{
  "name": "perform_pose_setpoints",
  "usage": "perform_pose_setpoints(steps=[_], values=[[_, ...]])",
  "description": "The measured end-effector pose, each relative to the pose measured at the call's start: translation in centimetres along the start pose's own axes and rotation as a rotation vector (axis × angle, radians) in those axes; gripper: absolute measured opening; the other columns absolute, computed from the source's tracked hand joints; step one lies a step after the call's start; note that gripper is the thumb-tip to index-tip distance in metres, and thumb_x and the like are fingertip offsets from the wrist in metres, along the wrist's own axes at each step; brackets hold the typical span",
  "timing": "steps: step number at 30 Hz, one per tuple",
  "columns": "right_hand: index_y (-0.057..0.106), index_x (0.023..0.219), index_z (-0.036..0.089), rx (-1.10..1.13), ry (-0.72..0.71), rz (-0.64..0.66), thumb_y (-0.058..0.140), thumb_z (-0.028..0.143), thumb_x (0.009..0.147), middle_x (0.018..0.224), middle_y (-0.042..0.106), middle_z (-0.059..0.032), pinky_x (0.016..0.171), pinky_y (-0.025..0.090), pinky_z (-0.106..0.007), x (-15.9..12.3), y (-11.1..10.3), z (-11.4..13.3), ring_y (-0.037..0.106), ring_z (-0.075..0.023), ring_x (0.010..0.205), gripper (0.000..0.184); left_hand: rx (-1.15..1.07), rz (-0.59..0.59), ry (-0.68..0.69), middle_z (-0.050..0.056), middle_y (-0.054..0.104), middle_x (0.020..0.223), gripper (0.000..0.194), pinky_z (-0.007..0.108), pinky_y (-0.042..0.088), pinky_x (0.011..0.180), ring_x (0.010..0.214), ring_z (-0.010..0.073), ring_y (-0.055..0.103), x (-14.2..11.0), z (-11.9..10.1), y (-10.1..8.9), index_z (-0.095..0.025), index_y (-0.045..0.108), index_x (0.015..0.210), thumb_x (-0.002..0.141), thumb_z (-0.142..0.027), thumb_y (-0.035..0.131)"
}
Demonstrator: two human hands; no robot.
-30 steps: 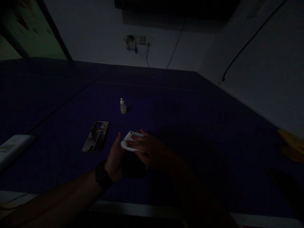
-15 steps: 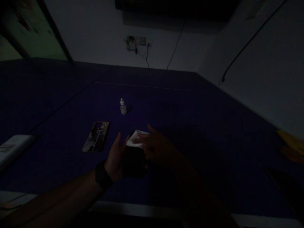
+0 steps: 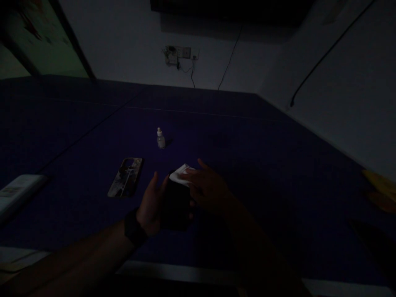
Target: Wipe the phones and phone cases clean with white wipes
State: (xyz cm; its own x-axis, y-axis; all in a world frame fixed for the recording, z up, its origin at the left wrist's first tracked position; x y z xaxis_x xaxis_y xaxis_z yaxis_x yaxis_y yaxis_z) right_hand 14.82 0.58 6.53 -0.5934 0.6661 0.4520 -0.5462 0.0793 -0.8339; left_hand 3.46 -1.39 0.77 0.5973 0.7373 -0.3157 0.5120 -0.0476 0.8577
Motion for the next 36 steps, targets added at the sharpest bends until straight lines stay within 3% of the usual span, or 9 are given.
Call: perform_pose_setpoints(steps=[4, 7, 13, 17, 19, 22, 25, 31, 36], values=[[0.055, 0.147, 0.024, -0.016, -0.048, 0.055, 0.048, 0.01, 0.095, 0.146, 0.063, -0.0085, 0.123, 0.035, -0.057, 0.6, 1.2, 1.0, 0.053, -0.024, 0.142, 0.054, 0.004, -0.016, -0.001, 0.014, 0.071, 0.114, 0.074, 0.048, 0.056, 0.074, 0.081, 0.0282, 0.071, 0.0, 0.2, -0.4, -0.028, 0.049, 0.148, 0.095, -0.077, 0.032], [0.061, 0.141, 0.025, 0.055, -0.126, 0.109, 0.049, 0.009, 0.093, 0.137, 0.07, -0.0063, 0.124, 0.032, -0.059, 0.5, 1.5, 1.8, 0.057, -0.0227, 0.137, 0.051, -0.021, -0.039, -0.046, 0.018, 0.07, 0.115, 0.081, 0.05, 0.056, 0.078, 0.086, 0.0308, 0.071, 0.2, 0.6, -0.7, -0.021, 0.05, 0.148, 0.094, -0.079, 0.032], [0.059, 0.143, 0.025, 0.0, 0.002, 0.022, 0.049, 0.011, 0.094, 0.138, 0.069, -0.0078, 0.125, 0.03, -0.06, 0.0, 0.4, -0.1, 0.061, -0.0238, 0.133, 0.052, -0.014, 0.03, 0.006, 0.013, 0.071, 0.104, 0.073, 0.046, 0.056, 0.073, 0.075, 0.0259, 0.07, 0.2, 0.2, 0.0, -0.026, 0.049, 0.146, 0.096, -0.075, 0.032], [0.051, 0.15, 0.024, 0.012, -0.051, 0.117, 0.049, 0.01, 0.095, 0.149, 0.059, -0.0092, 0.124, 0.032, -0.058, 0.4, 1.7, 1.2, 0.047, -0.0246, 0.146, 0.056, -0.002, -0.052, -0.004, 0.015, 0.071, 0.106, 0.075, 0.05, 0.056, 0.073, 0.081, 0.0316, 0.072, 0.2, 0.3, -0.7, -0.025, 0.05, 0.147, 0.095, -0.077, 0.033], [0.053, 0.148, 0.026, 0.049, -0.101, 0.149, 0.05, 0.01, 0.094, 0.145, 0.064, -0.0081, 0.125, 0.029, -0.061, 0.4, 1.8, 1.8, 0.05, -0.024, 0.144, 0.057, -0.014, -0.081, -0.022, 0.017, 0.071, 0.105, 0.08, 0.05, 0.057, 0.075, 0.084, 0.0331, 0.072, 0.3, 0.4, -1.0, -0.021, 0.052, 0.145, 0.094, -0.079, 0.032], [0.059, 0.143, 0.029, 0.046, -0.076, 0.075, 0.051, 0.01, 0.093, 0.131, 0.073, -0.0057, 0.125, 0.026, -0.064, 0.0, 0.9, 0.9, 0.063, -0.0233, 0.131, 0.055, -0.039, -0.041, 0.006, 0.014, 0.071, 0.105, 0.073, 0.048, 0.057, 0.075, 0.081, 0.0293, 0.071, 0.4, 0.2, -0.8, -0.023, 0.054, 0.143, 0.095, -0.075, 0.035], [0.058, 0.144, 0.028, -0.012, 0.024, -0.02, 0.051, 0.012, 0.094, 0.135, 0.071, -0.0078, 0.122, 0.031, -0.065, -0.1, 0.3, -0.5, 0.065, -0.0252, 0.128, 0.053, -0.053, 0.051, 0.014, 0.014, 0.071, 0.106, 0.071, 0.045, 0.057, 0.072, 0.076, 0.0255, 0.07, 0.3, 0.0, -0.1, -0.024, 0.054, 0.142, 0.096, -0.074, 0.034], [0.053, 0.149, 0.023, 0.01, -0.038, 0.067, 0.054, 0.018, 0.097, 0.145, 0.063, -0.011, 0.122, 0.034, -0.062, 0.5, 1.6, 1.1, 0.05, -0.0279, 0.144, 0.053, -0.007, -0.064, 0.037, 0.014, 0.071, 0.113, 0.071, 0.048, 0.057, 0.077, 0.084, 0.0284, 0.072, 0.1, -0.1, -0.5, -0.028, 0.049, 0.149, 0.097, -0.074, 0.033], [0.065, 0.135, 0.023, 0.015, -0.057, -0.012, 0.053, 0.028, 0.101, 0.134, 0.071, -0.0094, 0.122, 0.035, -0.059, -0.1, -0.3, 0.6, 0.061, -0.0258, 0.132, 0.036, -0.041, -0.027, 0.008, 0.016, 0.071, 0.113, 0.073, 0.051, 0.057, 0.08, 0.086, 0.0296, 0.071, 0.1, -0.1, 0.2, -0.025, 0.051, 0.148, 0.097, -0.074, 0.032]])
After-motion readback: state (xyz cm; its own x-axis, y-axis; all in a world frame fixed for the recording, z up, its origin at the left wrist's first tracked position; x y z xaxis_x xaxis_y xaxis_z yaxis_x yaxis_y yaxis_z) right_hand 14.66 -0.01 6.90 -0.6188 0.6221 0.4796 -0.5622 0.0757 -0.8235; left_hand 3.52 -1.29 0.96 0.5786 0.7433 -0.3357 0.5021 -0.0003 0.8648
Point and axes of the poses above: each hand's wrist, its own x-axis towards the middle knuckle, its own y-axis out of the palm, z = x × y, the point moved 7 cm from there along x, towards the middle knuckle
